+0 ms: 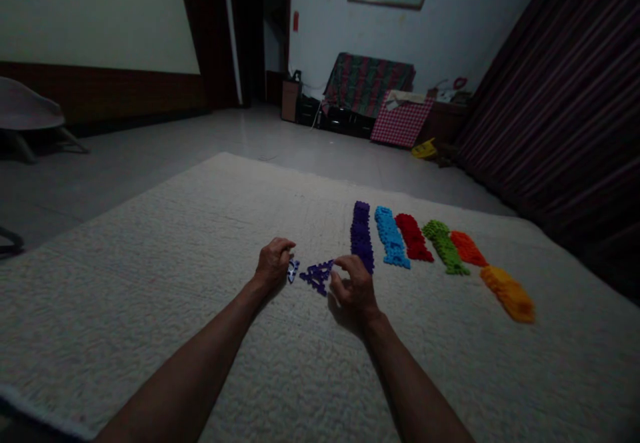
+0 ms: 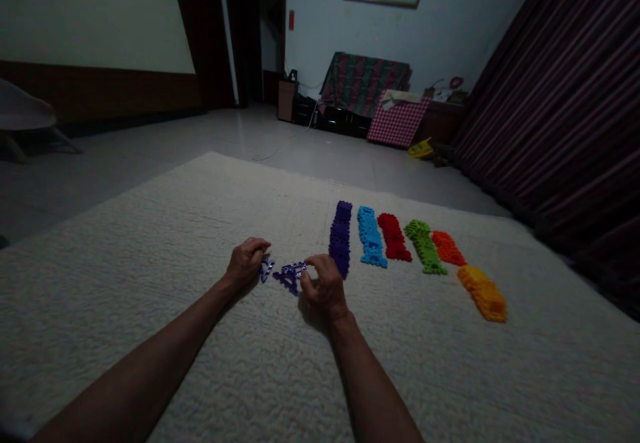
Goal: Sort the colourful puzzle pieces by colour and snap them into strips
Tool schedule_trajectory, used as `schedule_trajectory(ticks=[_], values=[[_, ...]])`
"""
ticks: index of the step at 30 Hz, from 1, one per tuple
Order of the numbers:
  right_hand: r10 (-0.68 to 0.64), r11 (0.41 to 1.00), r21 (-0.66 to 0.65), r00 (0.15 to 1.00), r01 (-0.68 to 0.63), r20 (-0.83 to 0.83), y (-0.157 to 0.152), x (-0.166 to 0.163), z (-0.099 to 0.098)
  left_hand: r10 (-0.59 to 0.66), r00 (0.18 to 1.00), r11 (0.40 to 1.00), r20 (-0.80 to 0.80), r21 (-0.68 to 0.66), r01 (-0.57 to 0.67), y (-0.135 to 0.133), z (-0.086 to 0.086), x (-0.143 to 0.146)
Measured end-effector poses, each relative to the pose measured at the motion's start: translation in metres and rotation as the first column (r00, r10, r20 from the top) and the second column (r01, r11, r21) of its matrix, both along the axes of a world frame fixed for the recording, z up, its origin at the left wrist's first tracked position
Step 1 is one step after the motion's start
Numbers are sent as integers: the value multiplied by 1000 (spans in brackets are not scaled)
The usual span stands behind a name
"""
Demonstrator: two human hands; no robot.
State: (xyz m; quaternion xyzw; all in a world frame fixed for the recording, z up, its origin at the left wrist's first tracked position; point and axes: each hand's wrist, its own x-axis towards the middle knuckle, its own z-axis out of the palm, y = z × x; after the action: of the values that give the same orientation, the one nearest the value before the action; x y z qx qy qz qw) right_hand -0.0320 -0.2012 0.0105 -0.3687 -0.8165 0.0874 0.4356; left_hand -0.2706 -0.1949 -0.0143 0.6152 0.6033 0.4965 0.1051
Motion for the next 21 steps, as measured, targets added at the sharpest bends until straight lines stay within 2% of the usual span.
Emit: schedule_trajectory(ticks=[3,6,11,16,21], values=[[136,991,-25,989,-134,51,-5,-6,-1,-9,1000,1000,10,-9,9,-1,1,-1],[199,979,-61,971,-192,134,-7,-8,-5,-13,1000,1000,18,-22,13,-1,3,-2],[204,974,-141,952,-175,229,-10,-10,-10,-31,999,999,31,-32,32,-1,5,-3],[210,972,-153,954,-180,215,-12,-13,-4,-93,996,995,18,-42,93,-2,7,-9],[205,972,-157,962,-177,181,-11,-14,-1,-156,978,987,-138,-57,150,-6,14,-21]])
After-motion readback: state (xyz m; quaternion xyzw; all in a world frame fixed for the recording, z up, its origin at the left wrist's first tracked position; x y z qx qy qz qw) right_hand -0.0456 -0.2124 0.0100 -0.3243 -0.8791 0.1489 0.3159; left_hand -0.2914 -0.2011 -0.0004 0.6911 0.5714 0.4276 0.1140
